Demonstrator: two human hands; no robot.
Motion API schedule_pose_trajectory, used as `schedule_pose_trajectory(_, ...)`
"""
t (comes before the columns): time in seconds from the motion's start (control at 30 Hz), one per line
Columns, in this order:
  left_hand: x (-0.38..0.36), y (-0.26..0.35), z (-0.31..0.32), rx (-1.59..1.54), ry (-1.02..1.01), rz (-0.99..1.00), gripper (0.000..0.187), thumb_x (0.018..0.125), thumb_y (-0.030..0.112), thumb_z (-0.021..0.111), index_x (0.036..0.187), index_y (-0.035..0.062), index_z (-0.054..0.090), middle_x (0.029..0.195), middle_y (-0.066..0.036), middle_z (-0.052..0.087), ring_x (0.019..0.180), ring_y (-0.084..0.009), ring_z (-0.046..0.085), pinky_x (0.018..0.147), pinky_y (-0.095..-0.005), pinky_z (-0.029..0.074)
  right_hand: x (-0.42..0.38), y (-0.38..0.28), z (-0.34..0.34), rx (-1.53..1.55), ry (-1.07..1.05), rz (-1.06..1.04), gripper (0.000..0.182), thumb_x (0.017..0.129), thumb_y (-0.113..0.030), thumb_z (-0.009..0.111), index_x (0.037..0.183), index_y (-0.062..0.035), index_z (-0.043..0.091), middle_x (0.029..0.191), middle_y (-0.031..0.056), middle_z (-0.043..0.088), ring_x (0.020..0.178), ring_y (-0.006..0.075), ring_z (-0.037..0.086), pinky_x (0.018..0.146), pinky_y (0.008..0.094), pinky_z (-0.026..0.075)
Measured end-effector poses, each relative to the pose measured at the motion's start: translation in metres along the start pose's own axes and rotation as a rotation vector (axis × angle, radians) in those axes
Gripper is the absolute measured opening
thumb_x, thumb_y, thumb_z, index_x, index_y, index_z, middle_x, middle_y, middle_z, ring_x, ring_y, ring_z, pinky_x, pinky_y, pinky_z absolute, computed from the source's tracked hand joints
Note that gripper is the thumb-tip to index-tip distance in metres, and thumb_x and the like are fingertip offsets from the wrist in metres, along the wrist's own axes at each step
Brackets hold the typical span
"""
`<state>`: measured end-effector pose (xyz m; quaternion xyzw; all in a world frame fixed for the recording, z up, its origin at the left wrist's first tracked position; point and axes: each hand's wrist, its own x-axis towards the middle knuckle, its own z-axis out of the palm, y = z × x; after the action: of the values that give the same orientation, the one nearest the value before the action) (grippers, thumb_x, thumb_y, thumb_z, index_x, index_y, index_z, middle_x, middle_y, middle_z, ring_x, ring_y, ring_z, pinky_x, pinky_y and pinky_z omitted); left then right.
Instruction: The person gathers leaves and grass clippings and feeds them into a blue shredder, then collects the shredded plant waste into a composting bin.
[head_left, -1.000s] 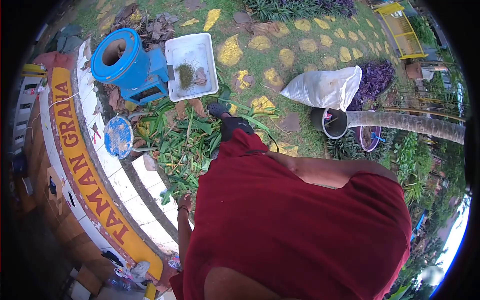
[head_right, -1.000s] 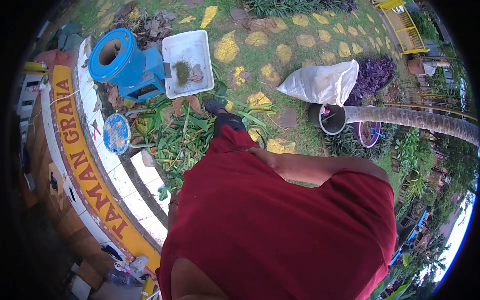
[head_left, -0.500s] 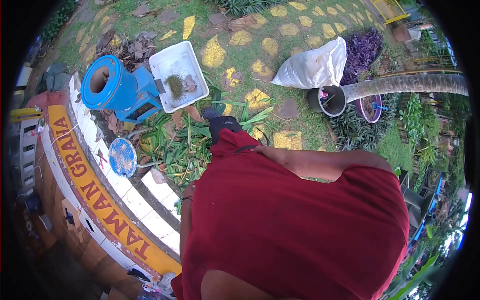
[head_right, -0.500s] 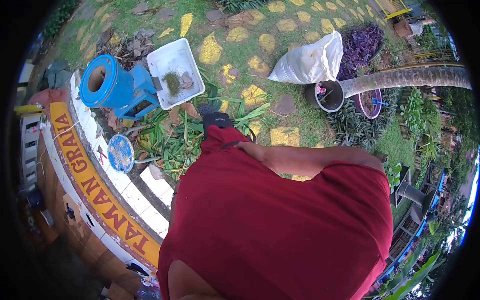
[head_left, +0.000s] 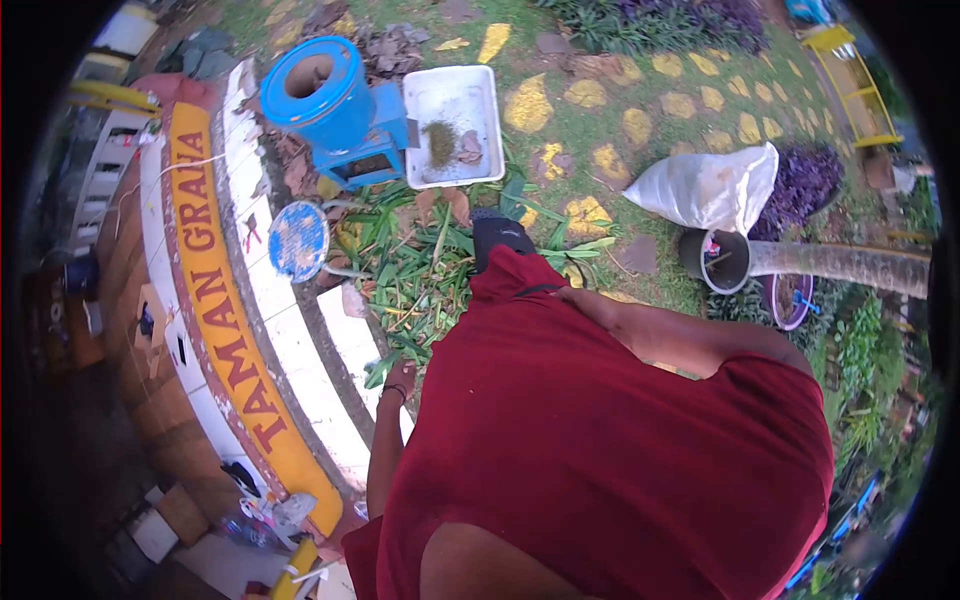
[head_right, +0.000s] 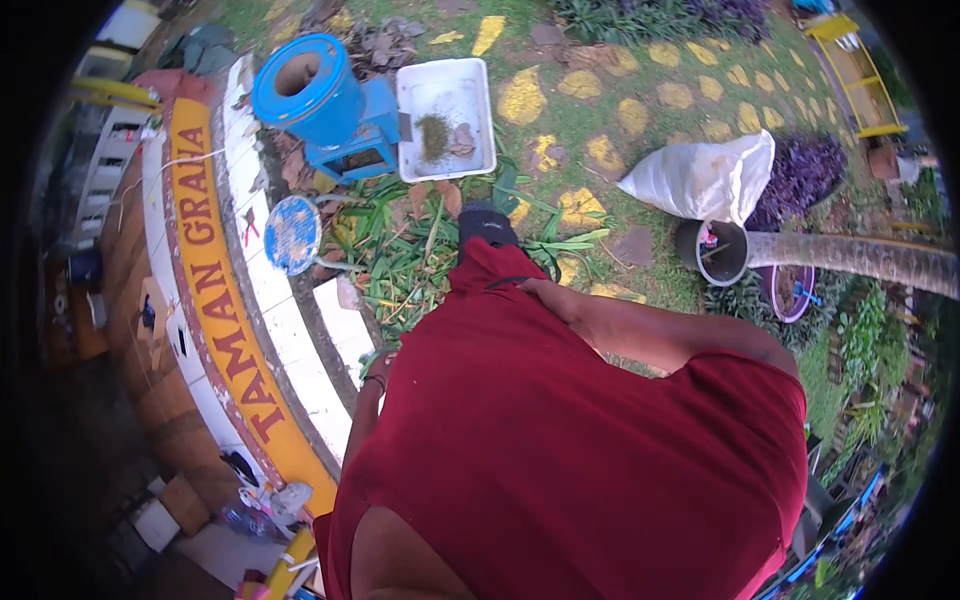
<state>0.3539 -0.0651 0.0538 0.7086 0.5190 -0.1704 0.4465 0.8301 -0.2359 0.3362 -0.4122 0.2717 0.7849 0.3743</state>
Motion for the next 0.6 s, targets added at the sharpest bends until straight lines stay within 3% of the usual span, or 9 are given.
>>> schedule_pose_trajectory(0.07, -0.033, 0.026, -0.001, -0.080, 0.001, -0.122, 0.031, 0.094, 0.028, 0.055, 0.117, 0.0093, 0.062, 0.107, -0.015, 0.068, 0.101, -0.0282, 0.065, 0.088, -0.0367, 0.050, 0.008, -0.005, 0.011, -0.030, -0.005, 0.031, 0.035, 0.098, -0.033, 0.042, 0.108, -0.0073, 0.064, 0.103, 0.0106, 0.071, 0.092, 0.0223, 0.068, 0.090, 0.0402, 0.054)
schedule_pose_trajectory(0.2, -0.039, -0.031, 0.051, -0.236, 0.098, -0.238, 0.029, 0.094, 0.027, 0.055, 0.115, 0.0088, 0.063, 0.106, -0.016, 0.068, 0.100, -0.0276, 0.065, 0.086, -0.0369, 0.050, 0.015, -0.018, 0.039, -0.248, 0.063, 0.060, 0.035, 0.098, -0.033, 0.042, 0.108, -0.0078, 0.064, 0.103, 0.0102, 0.071, 0.090, 0.0218, 0.068, 0.088, 0.0386, 0.055)
schedule_pose_trajectory(0.27, -0.045, -0.061, 0.090, -0.546, 0.123, -0.244, 0.029, 0.094, 0.028, 0.055, 0.115, 0.0102, 0.064, 0.105, -0.016, 0.068, 0.097, -0.0279, 0.066, 0.084, -0.0379, 0.050, 0.020, -0.023, 0.048, -0.340, 0.184, 0.058, 0.035, 0.098, -0.033, 0.042, 0.108, -0.0087, 0.064, 0.102, 0.0097, 0.071, 0.087, 0.0217, 0.067, 0.085, 0.0382, 0.055)
schedule_pose_trajectory(0.33, -0.062, -0.063, 0.125, -0.602, 0.248, -0.240, 0.028, 0.094, 0.027, 0.054, 0.114, 0.0106, 0.064, 0.102, -0.016, 0.069, 0.093, -0.0289, 0.066, 0.081, -0.0389, 0.050, 0.007, -0.022, 0.082, -0.496, 0.272, 0.064, 0.034, 0.097, -0.034, 0.043, 0.108, -0.0091, 0.064, 0.100, 0.0094, 0.071, 0.084, 0.0216, 0.067, 0.083, 0.0378, 0.054)
schedule_pose_trajectory(0.4, -0.075, -0.049, 0.141, -0.545, 0.110, -0.399, 0.029, 0.094, 0.026, 0.052, 0.115, 0.0103, 0.064, 0.104, -0.016, 0.068, 0.095, -0.0301, 0.065, 0.082, -0.0390, 0.050, -0.001, -0.022, 0.119, -0.644, 0.347, 0.048, 0.034, 0.097, -0.036, 0.045, 0.108, -0.0094, 0.064, 0.098, 0.0092, 0.070, 0.081, 0.0215, 0.066, 0.082, 0.0373, 0.054)
schedule_pose_trajectory(0.43, -0.049, -0.113, 0.212, -0.230, 0.158, -0.014, 0.031, 0.094, 0.026, 0.050, 0.117, 0.0092, 0.063, 0.107, -0.017, 0.068, 0.098, -0.0309, 0.065, 0.083, -0.0397, 0.050, -0.002, -0.020, 0.137, -0.723, 0.402, -0.023, 0.032, 0.096, -0.034, 0.048, 0.110, -0.0098, 0.063, 0.103, 0.0072, 0.068, 0.087, 0.0202, 0.064, 0.084, 0.0360, 0.052)
schedule_pose_trajectory(0.47, -0.052, -0.102, 0.231, -0.283, 0.177, -0.038, 0.031, 0.094, 0.026, 0.050, 0.117, 0.0092, 0.063, 0.107, -0.017, 0.068, 0.098, -0.0309, 0.065, 0.083, -0.0397, 0.050, 0.001, -0.019, 0.152, -0.811, 0.450, -0.088, 0.031, 0.095, -0.033, 0.051, 0.113, -0.0102, 0.061, 0.107, 0.0051, 0.065, 0.094, 0.0188, 0.062, 0.086, 0.0346, 0.051)
schedule_pose_trajectory(0.53, -0.066, -0.062, 0.240, -0.889, 0.172, -0.538, 0.028, 0.096, 0.019, 0.050, 0.120, 0.0087, 0.061, 0.108, -0.009, 0.066, 0.086, -0.0201, 0.064, 0.074, -0.0343, 0.054, 0.027, -0.031, 0.152, -0.978, 0.392, -0.082, 0.035, 0.095, -0.035, 0.051, 0.116, -0.0083, 0.059, 0.109, 0.0058, 0.062, 0.102, 0.0207, 0.059, 0.092, 0.0362, 0.048)
schedule_pose_trajectory(0.6, -0.073, -0.051, 0.277, -0.788, 0.194, -0.462, 0.027, 0.097, 0.018, 0.050, 0.118, 0.0088, 0.062, 0.109, -0.009, 0.066, 0.087, -0.0205, 0.064, 0.073, -0.0348, 0.054, 0.041, -0.019, 0.189, -0.992, 0.126, -0.187, 0.045, 0.096, -0.040, 0.050, 0.123, -0.0044, 0.055, 0.111, 0.0077, 0.063, 0.102, 0.0230, 0.060, 0.095, 0.0385, 0.047)
